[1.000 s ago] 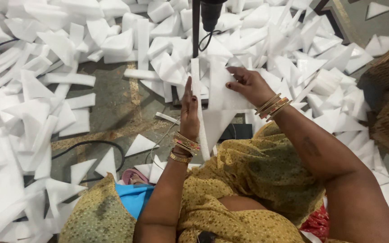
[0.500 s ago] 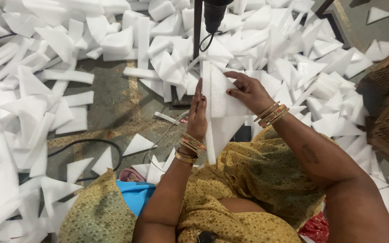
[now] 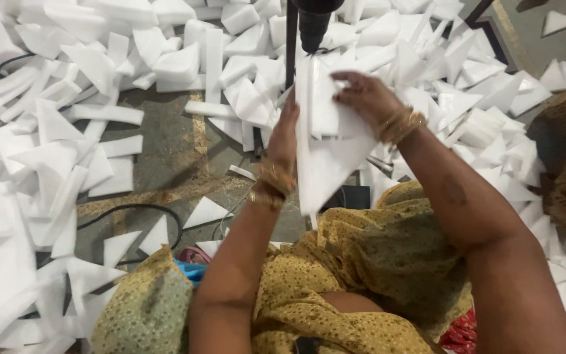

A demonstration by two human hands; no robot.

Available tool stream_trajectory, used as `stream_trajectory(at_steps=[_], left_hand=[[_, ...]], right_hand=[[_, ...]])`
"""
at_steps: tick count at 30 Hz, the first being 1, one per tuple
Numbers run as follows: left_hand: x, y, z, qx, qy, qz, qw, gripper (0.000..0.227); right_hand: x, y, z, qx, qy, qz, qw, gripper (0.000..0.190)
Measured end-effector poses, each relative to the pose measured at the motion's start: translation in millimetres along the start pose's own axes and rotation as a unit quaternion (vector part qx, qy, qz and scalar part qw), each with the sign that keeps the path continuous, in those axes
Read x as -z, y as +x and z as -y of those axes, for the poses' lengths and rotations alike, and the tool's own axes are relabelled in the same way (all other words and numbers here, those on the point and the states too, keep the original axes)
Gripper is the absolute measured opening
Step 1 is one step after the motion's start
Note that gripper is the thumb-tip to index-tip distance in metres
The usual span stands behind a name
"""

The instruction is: The person sits on the floor surrounded by white foam pieces and uses a vertical cutting machine to slice rectangular foam blocks into smaller triangular shapes. The person repeatedly picks up foam blocks, positions them under the cutting blade, and pushes them through to create the cut, then discards the pieces onto the floor.

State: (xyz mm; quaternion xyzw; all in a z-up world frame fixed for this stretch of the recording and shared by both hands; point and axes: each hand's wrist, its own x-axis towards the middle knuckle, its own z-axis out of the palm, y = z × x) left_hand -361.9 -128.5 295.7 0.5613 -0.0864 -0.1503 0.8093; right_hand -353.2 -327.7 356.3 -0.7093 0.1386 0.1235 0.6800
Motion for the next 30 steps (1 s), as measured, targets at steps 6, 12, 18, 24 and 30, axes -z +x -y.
stream_trajectory(at_steps=[6,12,18,24,30], left_hand=[[11,79,-38,0.015,-0.100,0.053,0.993,0.077],[15,40,-12,-0.078,0.049,0.033,0.995,0.059],[2,-26,12,-0.146,0.070,0.001,0.987,0.055],[11,-42,30,-0.104,0.079,-0.010,0.991,0.055],[44,-24,33,-0.094,0.143,0.019,0.985,0.058]], right_hand=[[8,47,39,0.139,0.024,0.043,0.989,0.051],[-4,9,40,0.114,-0.040,0.022,0.992,0.050],[-10,-19,6,0.202,-0.235,-0.006,0.951,0.053],[-14,-9,-34,0.201,-0.217,0.015,0.955,0.051],[-33,0,-43,0.161,-0.195,0.032,0.967,0.051]])
